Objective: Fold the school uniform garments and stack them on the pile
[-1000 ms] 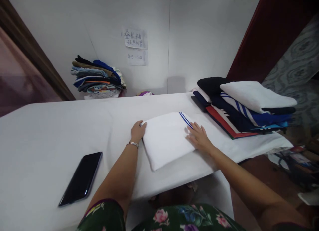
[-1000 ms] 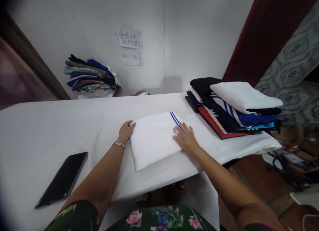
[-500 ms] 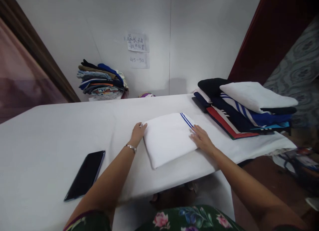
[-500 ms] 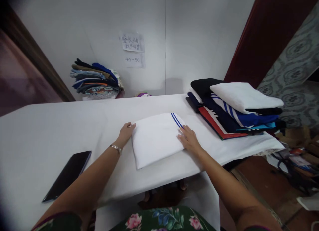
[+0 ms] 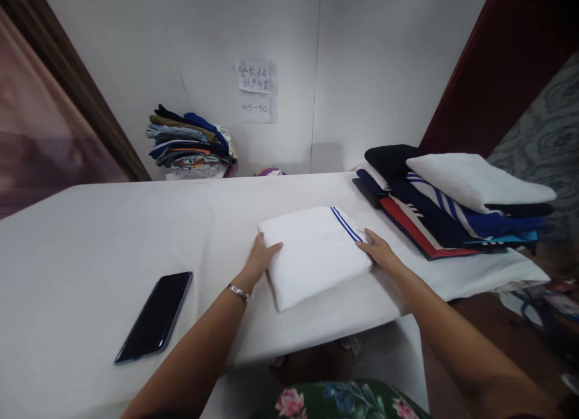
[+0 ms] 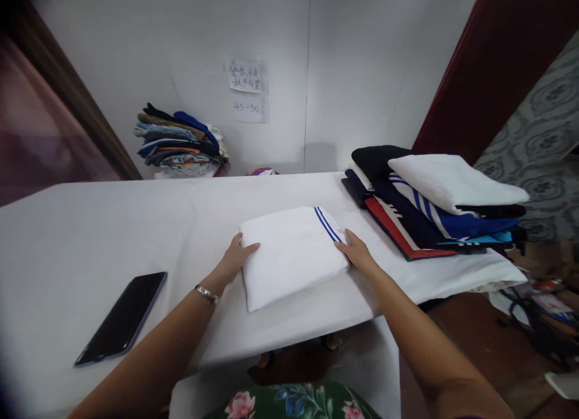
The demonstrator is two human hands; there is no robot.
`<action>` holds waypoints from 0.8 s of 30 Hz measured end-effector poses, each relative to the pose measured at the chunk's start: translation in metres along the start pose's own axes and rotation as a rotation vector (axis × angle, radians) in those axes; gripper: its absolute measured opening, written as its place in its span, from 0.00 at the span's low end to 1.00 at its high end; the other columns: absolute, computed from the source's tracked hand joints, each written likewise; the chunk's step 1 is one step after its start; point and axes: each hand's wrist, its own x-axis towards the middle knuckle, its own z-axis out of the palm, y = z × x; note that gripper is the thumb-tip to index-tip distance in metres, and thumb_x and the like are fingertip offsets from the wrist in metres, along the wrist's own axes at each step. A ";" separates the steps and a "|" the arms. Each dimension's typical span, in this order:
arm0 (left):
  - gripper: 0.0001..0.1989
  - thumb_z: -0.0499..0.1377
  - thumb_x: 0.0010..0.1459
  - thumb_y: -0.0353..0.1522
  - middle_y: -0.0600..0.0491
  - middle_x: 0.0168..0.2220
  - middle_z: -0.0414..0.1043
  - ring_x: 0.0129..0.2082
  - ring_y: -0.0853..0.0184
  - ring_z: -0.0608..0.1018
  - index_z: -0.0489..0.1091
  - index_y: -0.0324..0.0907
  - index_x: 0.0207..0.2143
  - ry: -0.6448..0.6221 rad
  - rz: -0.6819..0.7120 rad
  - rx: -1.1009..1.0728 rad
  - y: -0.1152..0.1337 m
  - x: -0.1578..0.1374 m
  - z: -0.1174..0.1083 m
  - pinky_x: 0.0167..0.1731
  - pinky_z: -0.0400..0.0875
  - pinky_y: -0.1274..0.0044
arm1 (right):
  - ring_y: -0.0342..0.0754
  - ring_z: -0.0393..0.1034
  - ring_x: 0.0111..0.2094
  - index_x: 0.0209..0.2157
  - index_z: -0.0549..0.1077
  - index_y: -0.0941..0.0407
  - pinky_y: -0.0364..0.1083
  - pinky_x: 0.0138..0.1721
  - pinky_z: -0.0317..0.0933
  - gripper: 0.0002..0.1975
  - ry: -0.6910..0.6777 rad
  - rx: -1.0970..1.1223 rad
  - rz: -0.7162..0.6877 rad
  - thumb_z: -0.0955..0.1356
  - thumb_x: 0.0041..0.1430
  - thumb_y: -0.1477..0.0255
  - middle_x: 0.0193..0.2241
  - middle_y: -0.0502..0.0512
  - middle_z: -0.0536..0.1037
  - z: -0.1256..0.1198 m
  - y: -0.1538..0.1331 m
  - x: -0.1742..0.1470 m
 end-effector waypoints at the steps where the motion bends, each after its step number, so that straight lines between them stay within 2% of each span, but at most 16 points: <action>1: 0.39 0.64 0.51 0.37 0.41 0.61 0.62 0.57 0.56 0.70 0.53 0.41 0.63 -0.012 -0.010 -0.026 0.001 0.000 0.000 0.52 0.70 0.70 | 0.61 0.64 0.57 0.58 0.66 0.55 0.59 0.58 0.58 0.36 -0.001 0.022 0.009 0.71 0.48 0.57 0.56 0.62 0.70 0.001 -0.001 -0.001; 4: 0.41 0.63 0.52 0.33 0.42 0.62 0.60 0.56 0.58 0.71 0.48 0.41 0.65 -0.041 -0.021 -0.136 0.005 0.004 -0.004 0.51 0.71 0.72 | 0.60 0.66 0.55 0.56 0.68 0.54 0.58 0.57 0.59 0.33 -0.001 0.063 0.017 0.71 0.49 0.59 0.55 0.60 0.72 0.010 -0.004 -0.009; 7: 0.43 0.62 0.52 0.29 0.42 0.61 0.62 0.53 0.59 0.73 0.44 0.42 0.67 -0.011 -0.006 -0.164 0.008 0.016 -0.016 0.50 0.71 0.71 | 0.58 0.64 0.56 0.57 0.67 0.53 0.57 0.58 0.58 0.31 0.007 0.035 -0.076 0.69 0.52 0.57 0.55 0.58 0.71 0.024 -0.009 -0.023; 10: 0.41 0.63 0.51 0.29 0.42 0.60 0.64 0.54 0.58 0.73 0.50 0.41 0.65 -0.027 -0.053 -0.091 0.006 0.027 -0.028 0.51 0.70 0.71 | 0.58 0.63 0.57 0.58 0.66 0.52 0.57 0.58 0.57 0.31 0.005 -0.081 -0.161 0.66 0.55 0.55 0.56 0.58 0.70 0.032 -0.013 -0.033; 14: 0.34 0.63 0.53 0.34 0.43 0.58 0.67 0.54 0.58 0.73 0.57 0.41 0.62 -0.009 -0.045 0.070 0.000 0.025 -0.033 0.52 0.68 0.71 | 0.58 0.63 0.57 0.60 0.63 0.51 0.57 0.57 0.59 0.31 -0.037 -0.237 -0.200 0.63 0.58 0.53 0.56 0.59 0.69 0.028 -0.018 -0.039; 17: 0.33 0.60 0.56 0.38 0.41 0.61 0.62 0.59 0.55 0.67 0.57 0.39 0.62 0.065 0.081 0.285 0.003 0.014 -0.033 0.58 0.61 0.69 | 0.60 0.53 0.63 0.62 0.60 0.52 0.59 0.61 0.53 0.31 0.009 -0.362 -0.300 0.60 0.62 0.53 0.63 0.60 0.59 0.023 -0.028 -0.047; 20: 0.31 0.56 0.59 0.40 0.40 0.64 0.55 0.64 0.56 0.59 0.57 0.37 0.61 0.102 0.300 0.474 0.012 -0.003 -0.029 0.62 0.53 0.68 | 0.58 0.45 0.66 0.63 0.58 0.54 0.60 0.63 0.45 0.29 0.035 -0.457 -0.523 0.57 0.65 0.56 0.67 0.60 0.51 0.024 -0.043 -0.059; 22: 0.29 0.55 0.60 0.42 0.42 0.65 0.53 0.65 0.57 0.56 0.59 0.38 0.61 0.057 0.416 0.569 0.017 -0.016 -0.023 0.63 0.50 0.67 | 0.57 0.42 0.67 0.63 0.58 0.53 0.61 0.64 0.39 0.28 -0.049 -0.542 -0.640 0.57 0.66 0.57 0.67 0.60 0.50 0.028 -0.051 -0.064; 24: 0.27 0.54 0.60 0.43 0.44 0.66 0.53 0.66 0.57 0.55 0.61 0.42 0.60 -0.043 0.479 0.661 0.018 -0.027 -0.016 0.64 0.47 0.64 | 0.58 0.41 0.67 0.63 0.59 0.52 0.63 0.64 0.36 0.28 -0.176 -0.631 -0.653 0.58 0.65 0.56 0.67 0.59 0.51 0.033 -0.054 -0.065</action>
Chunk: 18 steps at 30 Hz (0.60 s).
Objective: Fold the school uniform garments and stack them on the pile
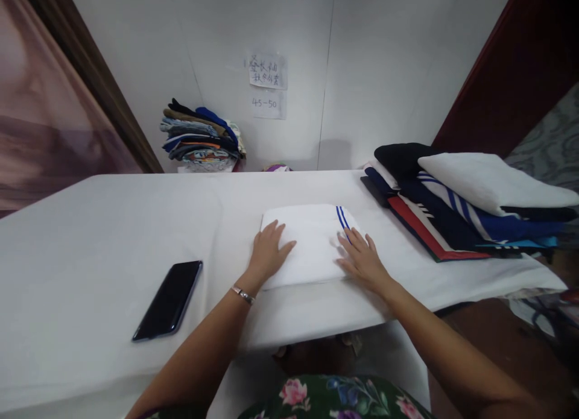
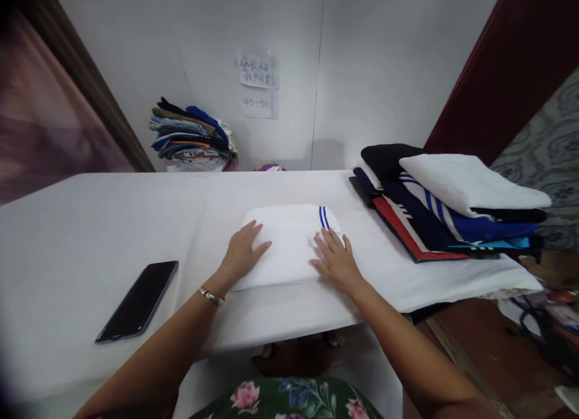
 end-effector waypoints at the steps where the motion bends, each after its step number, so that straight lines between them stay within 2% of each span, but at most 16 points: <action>1: 0.27 0.55 0.60 0.44 0.46 0.66 0.54 0.66 0.57 0.55 0.62 0.44 0.59 -0.051 0.034 0.029 0.003 -0.003 0.003 0.64 0.45 0.62 | 0.58 0.42 0.67 0.62 0.60 0.51 0.64 0.64 0.36 0.27 -0.063 -0.010 0.003 0.58 0.65 0.56 0.66 0.59 0.53 0.002 0.000 0.002; 4: 0.25 0.54 0.60 0.45 0.48 0.66 0.53 0.67 0.56 0.53 0.63 0.48 0.58 -0.142 0.073 0.063 0.005 -0.005 0.011 0.64 0.41 0.59 | 0.58 0.43 0.67 0.62 0.61 0.50 0.64 0.63 0.39 0.26 -0.152 -0.002 0.046 0.58 0.65 0.57 0.66 0.58 0.54 0.009 0.004 0.005; 10: 0.27 0.52 0.62 0.46 0.45 0.67 0.50 0.67 0.58 0.52 0.60 0.45 0.60 -0.146 0.066 0.009 0.006 -0.012 0.001 0.64 0.44 0.59 | 0.57 0.42 0.67 0.64 0.56 0.49 0.64 0.63 0.39 0.28 -0.090 0.084 0.032 0.58 0.66 0.58 0.66 0.58 0.53 0.010 0.014 -0.006; 14: 0.30 0.56 0.58 0.46 0.45 0.66 0.53 0.66 0.55 0.53 0.60 0.44 0.60 -0.128 0.305 0.055 0.006 -0.041 -0.011 0.63 0.44 0.55 | 0.57 0.39 0.68 0.66 0.51 0.49 0.65 0.63 0.39 0.32 0.006 0.068 -0.150 0.62 0.63 0.57 0.67 0.59 0.52 0.002 0.021 -0.026; 16: 0.33 0.61 0.55 0.45 0.44 0.66 0.53 0.66 0.54 0.54 0.59 0.43 0.60 -0.118 0.414 0.112 0.002 -0.057 -0.012 0.63 0.44 0.54 | 0.57 0.40 0.68 0.65 0.52 0.50 0.65 0.63 0.40 0.32 0.018 0.025 -0.230 0.64 0.63 0.59 0.66 0.59 0.52 -0.001 0.024 -0.034; 18: 0.33 0.62 0.54 0.41 0.43 0.66 0.53 0.66 0.53 0.55 0.59 0.42 0.60 -0.098 0.462 0.170 -0.006 -0.068 -0.013 0.63 0.46 0.55 | 0.56 0.41 0.67 0.64 0.55 0.51 0.64 0.63 0.42 0.30 0.026 -0.015 -0.266 0.64 0.63 0.63 0.66 0.60 0.54 -0.003 0.025 -0.038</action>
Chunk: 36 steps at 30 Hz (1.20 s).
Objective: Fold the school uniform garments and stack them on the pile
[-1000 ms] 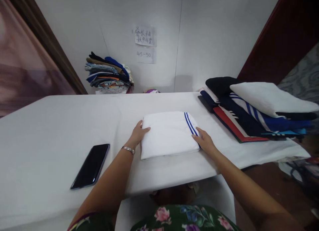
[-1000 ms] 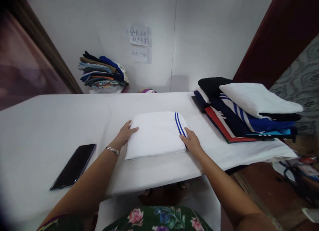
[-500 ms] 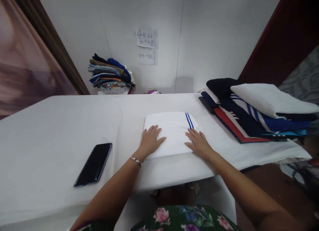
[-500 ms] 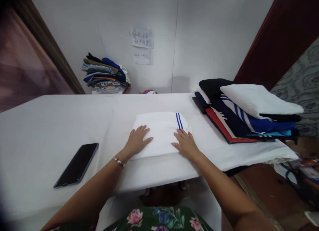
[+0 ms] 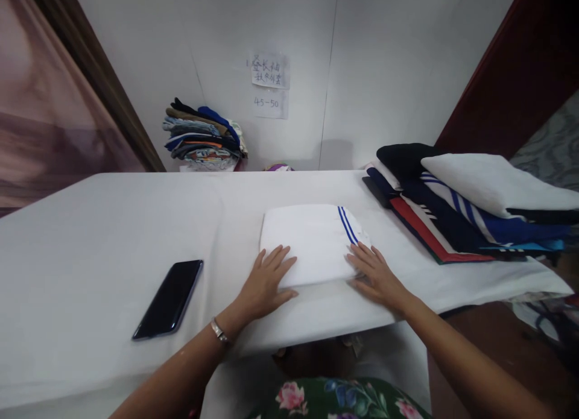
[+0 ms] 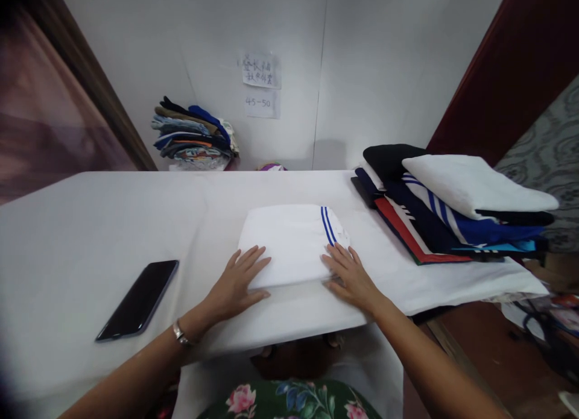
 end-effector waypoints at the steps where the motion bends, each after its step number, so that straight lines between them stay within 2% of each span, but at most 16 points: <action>1: 0.32 0.62 0.54 0.38 0.43 0.66 0.53 0.66 0.53 0.55 0.59 0.42 0.60 0.005 0.007 0.025 -0.002 -0.004 0.001 0.63 0.48 0.55 | 0.57 0.42 0.67 0.63 0.56 0.52 0.64 0.63 0.42 0.29 0.006 -0.017 -0.009 0.64 0.63 0.65 0.66 0.60 0.55 0.000 0.000 0.000; 4: 0.29 0.59 0.56 0.32 0.44 0.65 0.55 0.65 0.55 0.58 0.60 0.42 0.60 0.014 0.002 0.058 -0.009 -0.010 0.003 0.61 0.55 0.58 | 0.57 0.45 0.66 0.61 0.60 0.54 0.64 0.62 0.44 0.26 0.017 -0.052 -0.040 0.64 0.62 0.70 0.64 0.61 0.58 0.000 0.002 0.005; 7: 0.26 0.57 0.56 0.29 0.45 0.63 0.60 0.63 0.56 0.62 0.63 0.42 0.58 0.027 -0.015 0.056 -0.014 -0.007 0.004 0.59 0.60 0.60 | 0.57 0.48 0.66 0.59 0.64 0.54 0.64 0.62 0.45 0.22 0.015 -0.063 -0.090 0.62 0.63 0.73 0.62 0.60 0.63 0.002 0.003 0.014; 11: 0.22 0.55 0.56 0.26 0.47 0.59 0.66 0.60 0.57 0.66 0.67 0.43 0.55 0.044 -0.046 0.045 -0.014 -0.001 0.005 0.56 0.64 0.61 | 0.55 0.51 0.64 0.59 0.64 0.55 0.62 0.62 0.47 0.23 0.000 -0.055 -0.103 0.60 0.63 0.75 0.61 0.60 0.64 0.007 0.004 0.021; 16: 0.25 0.54 0.53 0.22 0.46 0.58 0.67 0.60 0.56 0.67 0.68 0.41 0.54 0.044 -0.057 0.063 -0.011 -0.002 0.006 0.57 0.65 0.61 | 0.54 0.53 0.64 0.63 0.59 0.54 0.59 0.60 0.52 0.31 -0.024 -0.010 -0.100 0.61 0.57 0.81 0.63 0.60 0.61 0.009 0.010 0.017; 22: 0.33 0.49 0.47 0.16 0.48 0.61 0.64 0.62 0.59 0.63 0.66 0.39 0.56 0.027 -0.085 0.099 -0.017 -0.011 0.012 0.58 0.65 0.65 | 0.52 0.56 0.62 0.60 0.63 0.53 0.57 0.59 0.55 0.30 -0.043 -0.038 -0.094 0.58 0.57 0.84 0.61 0.57 0.64 0.010 0.016 0.015; 27: 0.34 0.51 0.48 0.19 0.48 0.63 0.59 0.65 0.61 0.59 0.61 0.39 0.60 0.009 -0.031 0.072 -0.018 -0.021 0.008 0.59 0.63 0.68 | 0.53 0.52 0.64 0.60 0.63 0.54 0.60 0.61 0.50 0.31 -0.079 -0.054 -0.085 0.59 0.55 0.84 0.63 0.58 0.62 0.010 0.010 0.012; 32: 0.27 0.57 0.56 0.33 0.43 0.63 0.59 0.63 0.53 0.61 0.62 0.38 0.59 0.021 -0.032 0.091 -0.010 -0.022 -0.001 0.57 0.64 0.61 | 0.57 0.44 0.67 0.61 0.61 0.56 0.64 0.63 0.42 0.30 -0.040 -0.088 -0.109 0.62 0.56 0.78 0.65 0.61 0.56 0.002 -0.004 0.011; 36: 0.25 0.58 0.54 0.30 0.43 0.60 0.64 0.60 0.53 0.66 0.66 0.40 0.55 0.029 -0.075 0.130 -0.007 -0.013 -0.003 0.57 0.62 0.59 | 0.57 0.46 0.66 0.60 0.62 0.56 0.64 0.62 0.43 0.29 -0.020 -0.100 -0.113 0.62 0.56 0.78 0.64 0.61 0.58 0.006 -0.005 0.016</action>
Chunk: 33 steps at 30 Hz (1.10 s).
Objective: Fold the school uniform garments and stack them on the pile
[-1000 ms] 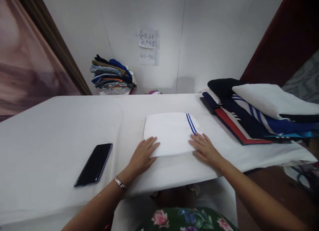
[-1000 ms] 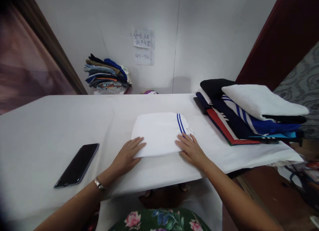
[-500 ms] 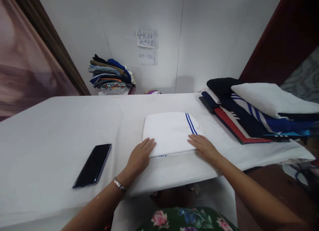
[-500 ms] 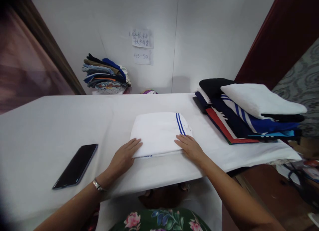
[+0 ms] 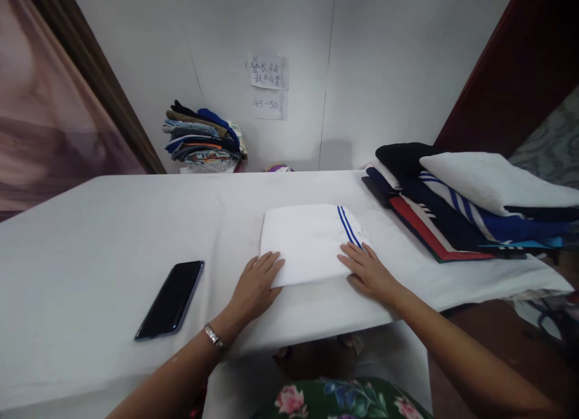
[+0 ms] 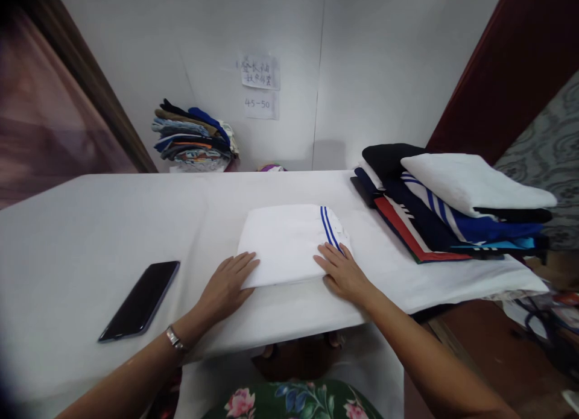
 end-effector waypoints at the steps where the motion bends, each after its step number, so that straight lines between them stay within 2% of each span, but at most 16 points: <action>1: 0.24 0.59 0.53 0.29 0.44 0.59 0.65 0.59 0.53 0.67 0.67 0.41 0.55 0.001 -0.001 0.006 0.000 0.002 0.000 0.57 0.62 0.59 | 0.57 0.47 0.66 0.60 0.62 0.56 0.64 0.62 0.44 0.29 -0.001 -0.001 0.000 0.62 0.56 0.78 0.63 0.61 0.60 0.002 0.002 0.001; 7: 0.22 0.55 0.53 0.24 0.45 0.56 0.69 0.57 0.55 0.70 0.70 0.42 0.51 -0.028 0.005 0.025 0.002 0.009 0.001 0.53 0.66 0.63 | 0.54 0.51 0.65 0.62 0.60 0.54 0.60 0.61 0.50 0.31 -0.078 0.049 -0.020 0.58 0.57 0.83 0.63 0.59 0.62 0.011 0.012 0.001; 13: 0.25 0.53 0.53 0.22 0.47 0.59 0.66 0.60 0.57 0.67 0.68 0.43 0.54 -0.041 0.012 0.027 -0.001 0.002 0.006 0.55 0.65 0.64 | 0.53 0.48 0.66 0.62 0.60 0.53 0.61 0.62 0.48 0.33 -0.124 0.058 0.005 0.57 0.55 0.85 0.63 0.58 0.61 0.007 0.006 -0.001; 17: 0.28 0.54 0.53 0.23 0.48 0.62 0.62 0.62 0.58 0.64 0.64 0.43 0.57 -0.057 0.005 0.009 -0.003 -0.001 0.007 0.55 0.65 0.66 | 0.57 0.42 0.67 0.62 0.60 0.56 0.64 0.63 0.43 0.28 -0.075 0.015 0.009 0.61 0.59 0.78 0.65 0.61 0.57 -0.002 -0.009 0.004; 20: 0.28 0.53 0.53 0.22 0.47 0.61 0.63 0.62 0.57 0.64 0.65 0.42 0.57 -0.051 -0.001 0.015 -0.003 0.000 0.008 0.56 0.65 0.65 | 0.57 0.41 0.67 0.62 0.59 0.56 0.64 0.64 0.40 0.27 -0.057 -0.004 -0.017 0.61 0.60 0.74 0.65 0.60 0.55 -0.005 -0.020 0.013; 25: 0.29 0.49 0.53 0.19 0.48 0.61 0.64 0.62 0.59 0.65 0.66 0.42 0.57 -0.068 -0.031 0.025 -0.002 0.000 0.010 0.55 0.65 0.67 | 0.57 0.45 0.66 0.62 0.60 0.57 0.64 0.64 0.39 0.31 -0.165 0.012 0.029 0.61 0.55 0.81 0.65 0.61 0.56 0.006 -0.020 0.023; 27: 0.28 0.51 0.55 0.22 0.48 0.62 0.61 0.63 0.59 0.63 0.64 0.43 0.58 -0.091 -0.030 -0.002 -0.001 -0.003 0.007 0.57 0.63 0.65 | 0.56 0.46 0.66 0.62 0.60 0.57 0.64 0.63 0.39 0.32 -0.204 0.035 0.052 0.61 0.54 0.82 0.65 0.61 0.57 0.009 -0.018 0.022; 29: 0.26 0.55 0.58 0.30 0.46 0.64 0.58 0.64 0.57 0.61 0.62 0.43 0.60 -0.103 -0.024 -0.050 0.000 -0.005 0.002 0.59 0.60 0.62 | 0.56 0.45 0.66 0.62 0.59 0.55 0.65 0.63 0.39 0.31 -0.209 0.072 0.066 0.61 0.57 0.78 0.65 0.61 0.56 0.006 -0.019 0.020; 31: 0.28 0.56 0.59 0.40 0.44 0.65 0.56 0.64 0.55 0.59 0.59 0.43 0.61 -0.096 -0.019 -0.089 0.004 -0.003 -0.005 0.60 0.56 0.58 | 0.57 0.43 0.67 0.64 0.57 0.54 0.65 0.63 0.39 0.29 -0.202 0.117 0.061 0.62 0.61 0.71 0.65 0.61 0.54 -0.002 -0.023 0.022; 33: 0.30 0.54 0.61 0.45 0.43 0.65 0.54 0.65 0.54 0.58 0.59 0.42 0.61 -0.065 -0.019 -0.103 0.008 0.006 -0.011 0.61 0.53 0.56 | 0.57 0.40 0.68 0.65 0.54 0.53 0.64 0.64 0.38 0.31 -0.190 0.153 0.029 0.62 0.63 0.62 0.66 0.61 0.52 -0.010 -0.029 0.029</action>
